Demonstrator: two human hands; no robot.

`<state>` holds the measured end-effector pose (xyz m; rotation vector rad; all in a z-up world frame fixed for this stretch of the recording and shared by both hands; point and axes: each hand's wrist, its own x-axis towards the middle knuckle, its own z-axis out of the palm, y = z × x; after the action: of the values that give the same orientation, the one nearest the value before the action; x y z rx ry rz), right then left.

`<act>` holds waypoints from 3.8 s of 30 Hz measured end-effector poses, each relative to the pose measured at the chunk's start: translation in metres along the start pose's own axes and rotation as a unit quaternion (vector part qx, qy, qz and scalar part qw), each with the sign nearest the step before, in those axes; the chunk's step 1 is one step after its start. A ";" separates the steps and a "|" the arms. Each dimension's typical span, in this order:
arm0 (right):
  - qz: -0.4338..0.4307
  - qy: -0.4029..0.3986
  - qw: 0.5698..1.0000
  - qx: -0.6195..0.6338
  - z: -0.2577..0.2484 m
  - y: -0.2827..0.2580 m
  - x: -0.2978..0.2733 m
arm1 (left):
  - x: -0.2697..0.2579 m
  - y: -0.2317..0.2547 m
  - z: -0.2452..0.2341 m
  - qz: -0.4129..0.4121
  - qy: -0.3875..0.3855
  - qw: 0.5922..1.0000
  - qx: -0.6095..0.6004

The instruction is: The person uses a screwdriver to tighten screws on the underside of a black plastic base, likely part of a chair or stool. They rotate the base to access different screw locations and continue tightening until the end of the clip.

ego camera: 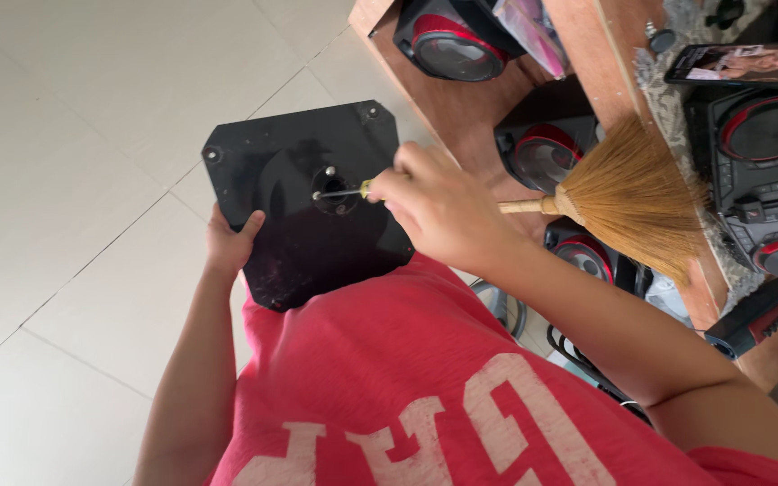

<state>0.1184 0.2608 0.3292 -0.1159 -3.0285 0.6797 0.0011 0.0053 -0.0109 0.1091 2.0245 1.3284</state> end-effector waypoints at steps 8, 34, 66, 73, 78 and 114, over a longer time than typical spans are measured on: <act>0.152 -0.095 0.983 -0.036 0.002 0.001 0.008 | -0.001 0.003 -0.001 -0.021 -0.007 1.000 0.010; 0.110 -0.060 0.992 0.016 0.001 0.003 0.006 | -0.005 0.009 0.003 -0.004 -0.013 1.000 -0.002; 0.104 0.082 0.990 0.048 0.012 0.059 -0.018 | 0.005 -0.007 0.010 -0.019 0.009 0.985 0.169; 0.119 0.086 0.987 0.063 0.016 0.066 -0.021 | 0.006 -0.009 0.009 -0.031 0.003 0.985 0.167; 0.120 0.090 0.986 0.070 0.016 0.067 -0.022 | 0.006 -0.007 0.008 -0.035 -0.002 0.986 0.166; 0.163 0.097 0.980 0.061 0.017 0.081 -0.026 | 0.001 -0.003 0.007 -0.023 -0.008 0.991 0.130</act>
<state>0.1488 0.3243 0.2783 -0.6449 -2.7963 0.8169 0.0051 0.0095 -0.0157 0.1894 2.1654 1.0268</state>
